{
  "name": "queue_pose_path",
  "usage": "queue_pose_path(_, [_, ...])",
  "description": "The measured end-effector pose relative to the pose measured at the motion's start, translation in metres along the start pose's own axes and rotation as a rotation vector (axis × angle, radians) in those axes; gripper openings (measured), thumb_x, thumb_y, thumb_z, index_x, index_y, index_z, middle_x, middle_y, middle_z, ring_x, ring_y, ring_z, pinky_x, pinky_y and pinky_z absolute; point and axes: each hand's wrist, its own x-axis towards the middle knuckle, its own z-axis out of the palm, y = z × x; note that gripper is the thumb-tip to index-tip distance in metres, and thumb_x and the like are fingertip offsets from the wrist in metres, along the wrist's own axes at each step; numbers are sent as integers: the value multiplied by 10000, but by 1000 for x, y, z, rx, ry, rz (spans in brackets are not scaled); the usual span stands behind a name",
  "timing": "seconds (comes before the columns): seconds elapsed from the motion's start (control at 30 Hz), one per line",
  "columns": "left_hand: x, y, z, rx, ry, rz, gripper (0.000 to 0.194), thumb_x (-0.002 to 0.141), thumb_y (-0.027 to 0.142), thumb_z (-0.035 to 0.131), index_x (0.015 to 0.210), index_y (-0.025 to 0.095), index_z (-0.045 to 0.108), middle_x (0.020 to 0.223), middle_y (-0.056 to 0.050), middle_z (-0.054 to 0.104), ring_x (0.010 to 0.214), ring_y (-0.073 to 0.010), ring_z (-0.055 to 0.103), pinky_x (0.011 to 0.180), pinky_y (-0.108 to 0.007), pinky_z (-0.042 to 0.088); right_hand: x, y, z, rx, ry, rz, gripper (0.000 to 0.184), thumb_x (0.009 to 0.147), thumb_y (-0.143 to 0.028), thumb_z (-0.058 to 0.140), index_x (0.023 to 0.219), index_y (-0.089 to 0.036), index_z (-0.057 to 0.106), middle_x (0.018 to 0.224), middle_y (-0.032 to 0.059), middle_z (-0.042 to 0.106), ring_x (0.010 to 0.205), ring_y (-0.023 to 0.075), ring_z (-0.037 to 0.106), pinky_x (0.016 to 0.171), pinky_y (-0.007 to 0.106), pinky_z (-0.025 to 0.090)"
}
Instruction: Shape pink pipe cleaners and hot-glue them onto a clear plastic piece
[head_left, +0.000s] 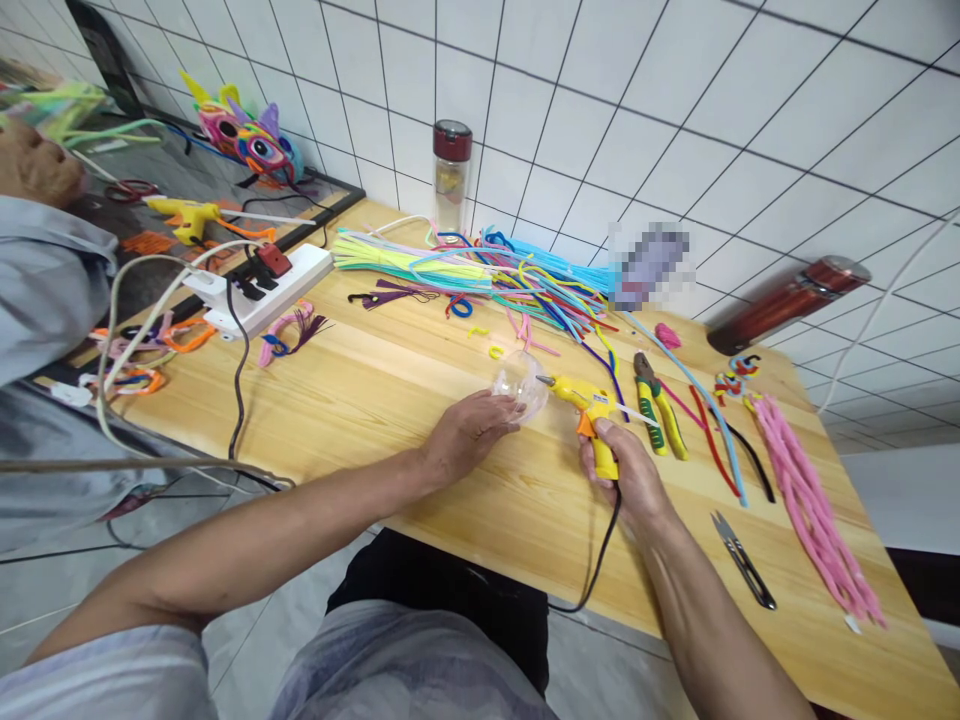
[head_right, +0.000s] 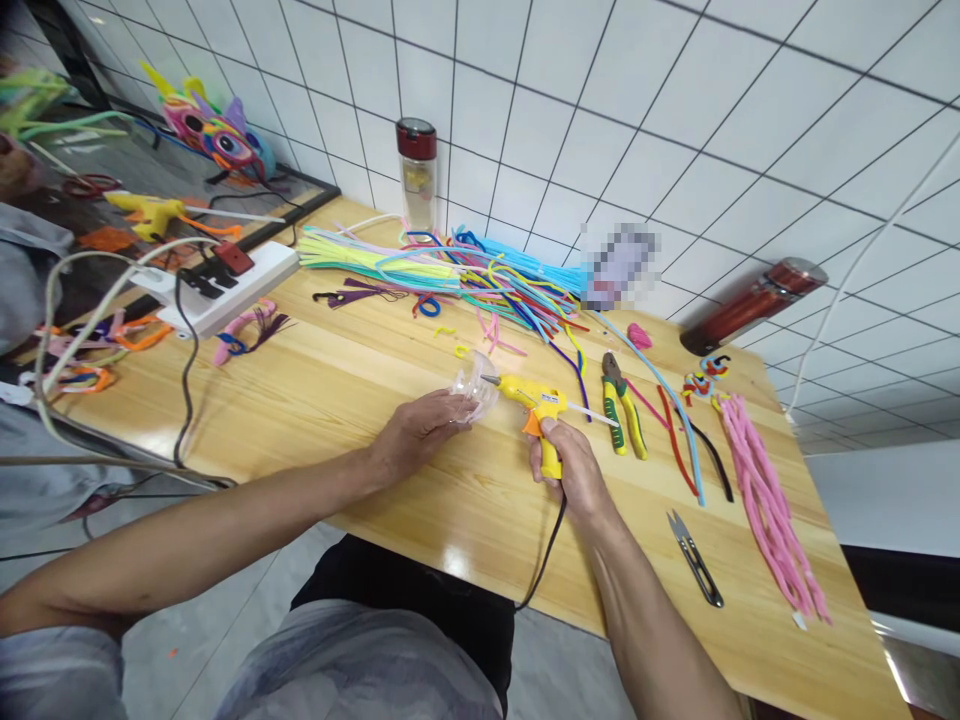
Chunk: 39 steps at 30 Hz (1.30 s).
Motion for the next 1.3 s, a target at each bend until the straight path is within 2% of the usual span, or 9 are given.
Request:
queue_pose_path(0.27, [-1,0,-1,18,-29,55,228,1024,276,609,1173,213,771,1164,-65,812,1151,-202,758,1122,-390,557,1,-1,0,69,37,-25,402,883,-575,644,814,-178,656,482,-10,554,373,81,361,348,205,207])
queue_pose_path(0.57, [-2,-1,-1,-1,-25,59,223,1017,262,619,1169,222,776,1169,-67,810,1151,-208,758,1119,-406,561,3,1,0,46,35,-11,418,871,-582,662,813,-168,655,485,-6,556,380,80,363,357,204,210])
queue_pose_path(1.0, [-1,0,2,6,-2,-13,240,1020,332,613,1144,224,787,1145,-58,817,1115,-211,772,1093,-405,584,0,-2,0,6,14,-29,422,883,-579,651,789,-168,663,463,-1,562,360,81,347,337,209,182])
queue_pose_path(1.3, [-1,0,-1,5,-32,65,240,1033,281,590,1178,223,772,1161,-62,813,1150,-205,758,1116,-395,560,1,-3,1,40,26,-25,422,870,-590,655,794,-176,651,457,-15,543,365,79,350,355,206,197])
